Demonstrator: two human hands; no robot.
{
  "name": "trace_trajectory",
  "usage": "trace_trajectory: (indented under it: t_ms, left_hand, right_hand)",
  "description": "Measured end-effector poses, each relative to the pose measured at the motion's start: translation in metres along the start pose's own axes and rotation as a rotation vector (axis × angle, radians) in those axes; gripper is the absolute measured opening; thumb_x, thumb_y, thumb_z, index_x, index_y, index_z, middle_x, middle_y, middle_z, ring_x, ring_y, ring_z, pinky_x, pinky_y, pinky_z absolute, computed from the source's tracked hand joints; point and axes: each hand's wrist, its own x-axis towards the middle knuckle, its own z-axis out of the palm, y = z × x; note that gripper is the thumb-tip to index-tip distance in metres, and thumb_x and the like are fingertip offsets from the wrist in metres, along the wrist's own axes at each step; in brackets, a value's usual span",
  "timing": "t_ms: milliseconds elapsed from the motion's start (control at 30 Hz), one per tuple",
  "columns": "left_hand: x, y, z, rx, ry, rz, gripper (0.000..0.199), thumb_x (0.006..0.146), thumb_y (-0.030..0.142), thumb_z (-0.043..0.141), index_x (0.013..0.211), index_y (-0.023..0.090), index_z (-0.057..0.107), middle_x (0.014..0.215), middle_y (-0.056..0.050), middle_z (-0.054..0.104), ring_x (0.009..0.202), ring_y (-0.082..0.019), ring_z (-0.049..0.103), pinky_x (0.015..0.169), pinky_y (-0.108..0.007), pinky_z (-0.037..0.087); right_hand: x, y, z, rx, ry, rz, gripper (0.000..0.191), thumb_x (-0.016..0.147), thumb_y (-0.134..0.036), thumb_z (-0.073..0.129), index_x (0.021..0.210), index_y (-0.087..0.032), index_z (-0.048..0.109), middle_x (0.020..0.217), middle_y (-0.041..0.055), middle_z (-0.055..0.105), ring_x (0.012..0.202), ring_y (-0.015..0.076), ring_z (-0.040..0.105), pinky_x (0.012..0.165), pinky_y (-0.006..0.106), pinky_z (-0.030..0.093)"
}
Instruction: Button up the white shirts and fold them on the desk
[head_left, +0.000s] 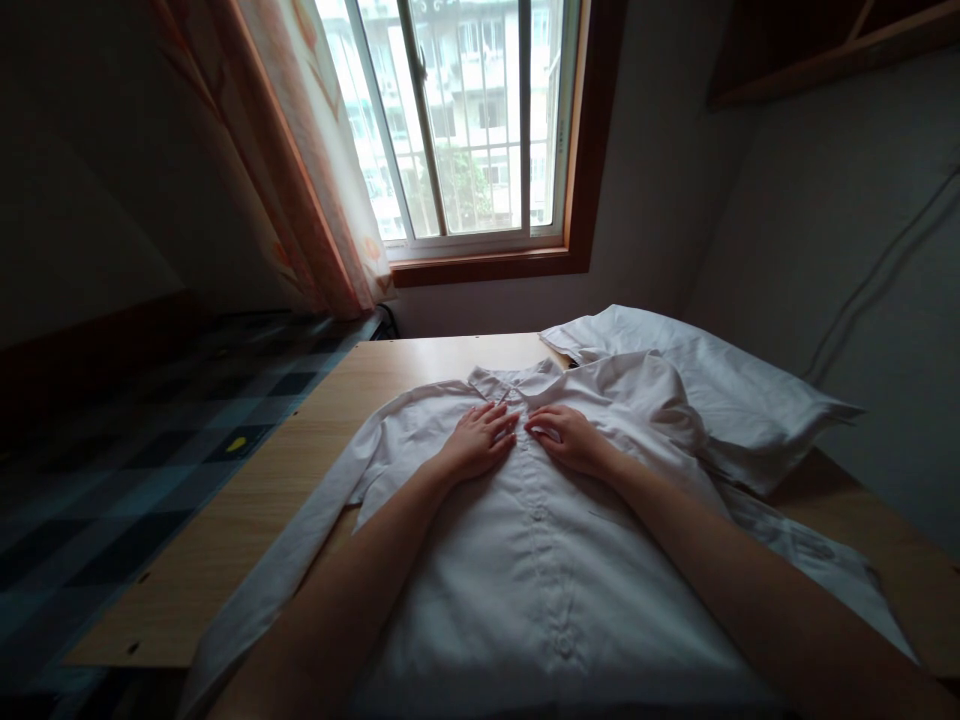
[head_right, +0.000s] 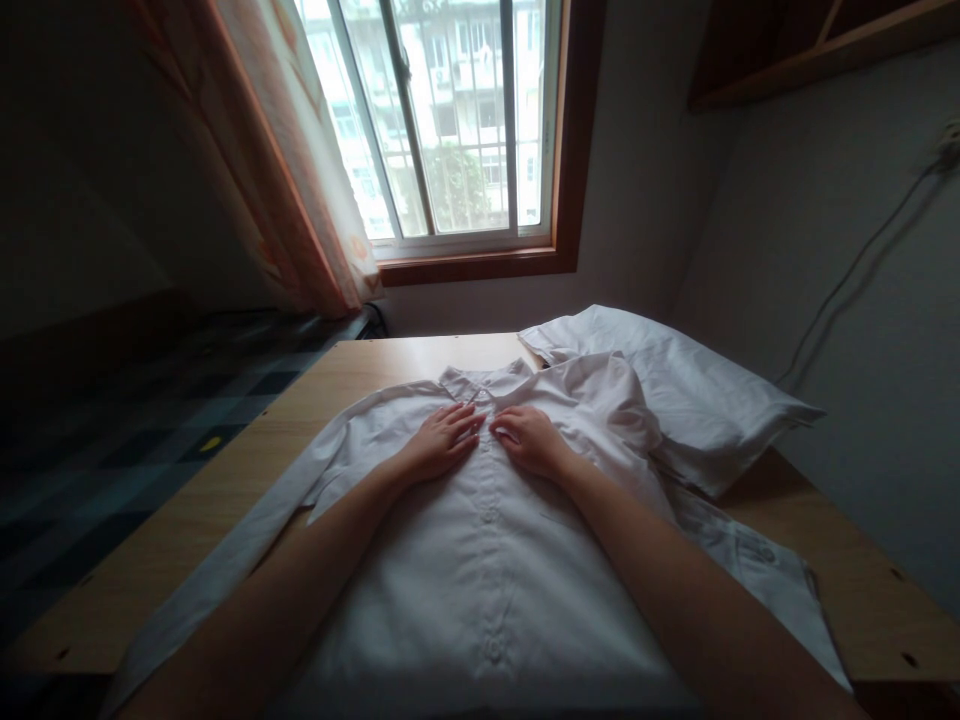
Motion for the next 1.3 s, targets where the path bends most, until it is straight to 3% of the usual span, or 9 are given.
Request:
trace_trajectory:
  t_ms: [1300]
  left_hand:
    - [-0.0007,0.0006,0.0007,-0.002,0.007,0.002,0.05,0.099,0.047,0.037,0.143,0.027,0.049,0.155,-0.007,0.039,0.145,-0.024,0.031,0.12,-0.045,0.021]
  right_hand:
    - [-0.0012,-0.0023,-0.0018,-0.038,-0.019,0.006,0.025,0.087,-0.019,0.058,0.106,-0.022,0.073,0.114,0.0073,0.071,0.106,0.0222,0.063,0.096,0.036,0.046]
